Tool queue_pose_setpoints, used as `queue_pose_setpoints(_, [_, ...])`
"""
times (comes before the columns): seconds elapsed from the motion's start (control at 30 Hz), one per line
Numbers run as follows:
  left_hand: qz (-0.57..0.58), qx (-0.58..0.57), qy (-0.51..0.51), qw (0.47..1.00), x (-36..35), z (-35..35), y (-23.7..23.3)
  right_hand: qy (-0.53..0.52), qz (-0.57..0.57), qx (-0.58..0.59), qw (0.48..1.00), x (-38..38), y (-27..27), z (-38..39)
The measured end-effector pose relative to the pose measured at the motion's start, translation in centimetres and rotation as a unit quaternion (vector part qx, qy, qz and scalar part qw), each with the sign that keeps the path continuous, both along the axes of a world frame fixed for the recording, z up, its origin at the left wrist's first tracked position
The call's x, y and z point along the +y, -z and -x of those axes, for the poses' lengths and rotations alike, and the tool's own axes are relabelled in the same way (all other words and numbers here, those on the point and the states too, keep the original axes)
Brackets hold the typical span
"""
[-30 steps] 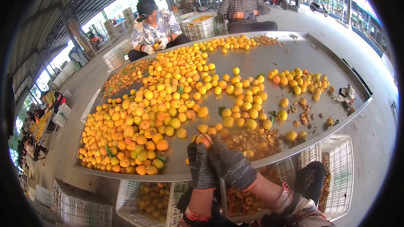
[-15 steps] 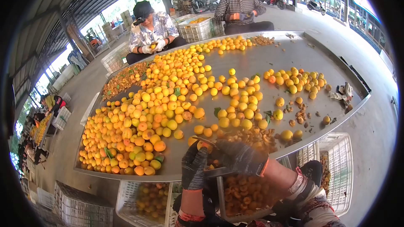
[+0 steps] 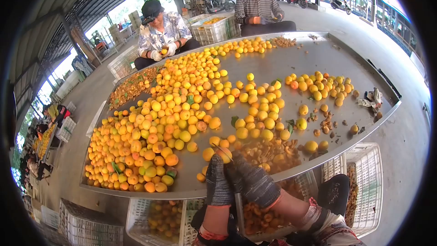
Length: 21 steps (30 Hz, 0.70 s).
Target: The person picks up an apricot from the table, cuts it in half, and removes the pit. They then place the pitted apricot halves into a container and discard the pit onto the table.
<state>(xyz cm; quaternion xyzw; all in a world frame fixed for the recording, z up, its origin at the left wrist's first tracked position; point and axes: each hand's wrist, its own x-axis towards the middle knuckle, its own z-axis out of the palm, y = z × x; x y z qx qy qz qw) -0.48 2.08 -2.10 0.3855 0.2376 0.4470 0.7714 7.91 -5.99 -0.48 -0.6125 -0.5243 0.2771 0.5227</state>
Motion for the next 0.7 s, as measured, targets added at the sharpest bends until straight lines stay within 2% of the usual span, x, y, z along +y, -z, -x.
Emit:
queue_pose_setpoints(0.07, [0.027, -0.017, 0.034, 0.999, 0.3, 0.4, -1.2, -0.082, -0.006, 0.019, 0.996, 0.1, 1.3, -1.6])
queue_pose_setpoints(0.1, [0.015, 0.038, 0.03, 0.999, -0.1, 0.8, -2.9, -0.084, -0.006, 0.018, 0.996, -0.1, 0.3, -1.8])
queue_pose_setpoints(0.13, [0.003, 0.095, 0.027, 0.995, -0.3, 1.1, -3.8, -0.109, 0.031, 0.263, 0.958, -0.4, -2.9, -1.6])
queue_pose_setpoints(0.17, [0.004, 0.096, 0.027, 0.995, 0.1, 1.2, -2.8, -0.127, 0.066, 0.492, 0.859, -0.6, -4.6, -1.5])
queue_pose_setpoints(0.2, [-0.062, 0.103, 0.017, 0.993, 0.8, 1.2, -1.0, -0.127, 0.066, 0.492, 0.859, -0.7, -4.2, -1.7])
queue_pose_setpoints(0.23, [-0.128, 0.11, 0.006, 0.986, 1.3, 1.1, -0.1, -0.126, 0.086, 0.257, 0.954, -0.6, -3.5, -2.4])
queue_pose_setpoints(0.27, [-0.128, 0.11, 0.005, 0.986, 1.0, 1.1, -0.5, -0.116, 0.1, 0.005, 0.988, -0.4, -2.8, -2.8])
queue_pose_setpoints(0.3, [-0.111, 0.117, -0.021, 0.987, 0.3, 1.0, -1.3, -0.116, 0.1, 0.005, 0.988, -0.1, -1.9, -2.6])
queue_pose_setpoints(0.37, [-0.094, 0.124, -0.045, 0.987, -0.5, 0.2, -1.2, -0.083, -0.023, -0.045, 0.995, 0.0, 0.1, -1.2])
queue_pose_setpoints(0.4, [0.004, 0.039, -0.044, 0.998, -0.8, -0.5, -0.5, -0.082, -0.023, -0.045, 0.995, -0.3, 0.6, -0.3])
queue_pose_setpoints(0.43, [0.101, -0.047, -0.042, 0.993, -0.9, -0.8, -0.5, -0.021, -0.065, -0.106, 0.992, -0.4, 1.0, 0.5])
queue_pose_setpoints(0.47, [0.101, -0.048, -0.042, 0.993, -1.0, -0.8, -0.8, 0.04, -0.107, -0.166, 0.98, -0.4, 1.1, 0.9])
queue_pose_setpoints(0.5, [0.095, -0.02, -0.032, 0.995, -1.2, -0.7, -1.3, 0.039, -0.106, -0.167, 0.979, -0.6, 0.6, 0.7])
queue_pose_setpoints(0.57, [0.091, 0.01, -0.018, 0.996, -1.1, -0.1, -1.7, -0.049, 0.024, -0.118, 0.991, -1.3, -1.3, 0.1])
queue_pose_setpoints(0.6, [0.108, 0.026, 0.033, 0.993, -0.6, 0.5, -1.7, -0.048, 0.025, -0.118, 0.992, -1.1, -0.6, -0.2])
queue_pose_setpoints(0.63, [0.124, 0.04, 0.083, 0.988, -0.4, 0.7, -1.7, -0.053, 0.055, 0.068, 0.995, -0.6, 0.4, -0.8])
queue_pose_setpoints(0.67, [0.122, 0.039, 0.084, 0.988, -0.2, 0.6, -1.7, -0.056, 0.083, 0.251, 0.963, -0.3, 0.8, -1.2])
queue_pose_setpoints(0.7, [0.04, 0.078, 0.041, 0.995, -0.2, 0.6, -1.6, -0.056, 0.083, 0.25, 0.963, -0.7, 0.8, -1.6])
